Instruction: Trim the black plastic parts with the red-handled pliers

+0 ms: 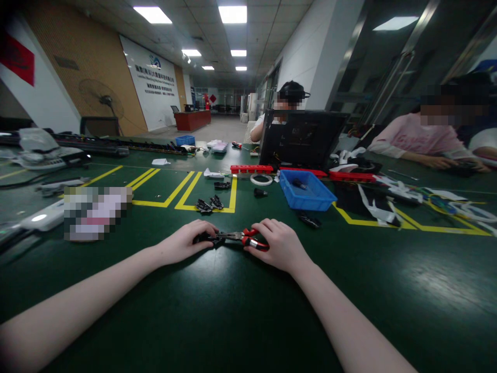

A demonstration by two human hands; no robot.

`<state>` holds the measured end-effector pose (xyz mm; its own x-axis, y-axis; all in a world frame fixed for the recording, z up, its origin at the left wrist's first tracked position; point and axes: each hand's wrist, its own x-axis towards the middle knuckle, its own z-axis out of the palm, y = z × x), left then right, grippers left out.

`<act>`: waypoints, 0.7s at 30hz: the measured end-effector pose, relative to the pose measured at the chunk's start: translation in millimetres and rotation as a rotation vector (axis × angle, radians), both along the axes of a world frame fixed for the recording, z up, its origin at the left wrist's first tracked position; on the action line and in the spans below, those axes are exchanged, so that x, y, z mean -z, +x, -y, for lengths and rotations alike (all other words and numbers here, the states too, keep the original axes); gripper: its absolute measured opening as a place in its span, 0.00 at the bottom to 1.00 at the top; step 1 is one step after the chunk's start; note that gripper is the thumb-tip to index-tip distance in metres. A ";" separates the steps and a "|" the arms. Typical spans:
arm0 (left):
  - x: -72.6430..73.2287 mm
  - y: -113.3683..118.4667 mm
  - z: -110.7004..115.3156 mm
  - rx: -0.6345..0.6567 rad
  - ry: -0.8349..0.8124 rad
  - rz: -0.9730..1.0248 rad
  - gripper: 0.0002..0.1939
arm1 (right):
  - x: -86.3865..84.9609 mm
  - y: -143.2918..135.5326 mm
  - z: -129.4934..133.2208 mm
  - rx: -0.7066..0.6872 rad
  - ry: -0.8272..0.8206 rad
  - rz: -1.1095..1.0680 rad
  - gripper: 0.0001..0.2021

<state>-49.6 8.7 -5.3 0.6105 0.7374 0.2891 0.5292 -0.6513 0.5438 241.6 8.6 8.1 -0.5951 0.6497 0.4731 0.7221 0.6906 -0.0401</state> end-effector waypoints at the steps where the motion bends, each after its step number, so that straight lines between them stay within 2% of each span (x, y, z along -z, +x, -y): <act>1: 0.4 -0.2 0.4 -0.020 -0.016 -0.004 0.10 | 0.3 0.3 -0.2 0.002 -0.015 -0.005 0.20; 4: 0.1 -0.5 2.2 -0.063 -0.040 -0.019 0.15 | 0.9 1.1 -0.7 0.007 -0.062 -0.021 0.20; 8: -3.0 -0.1 4.2 -0.012 0.029 -0.044 0.17 | 0.7 1.0 -0.3 0.019 -0.128 -0.035 0.20; 12: -5.2 0.3 4.8 0.043 0.070 -0.086 0.16 | -0.8 -0.2 0.7 0.045 -0.190 -0.037 0.19; 21: -3.8 1.3 4.5 0.039 0.094 -0.101 0.16 | -3.2 -0.7 0.8 0.060 -0.255 -0.021 0.18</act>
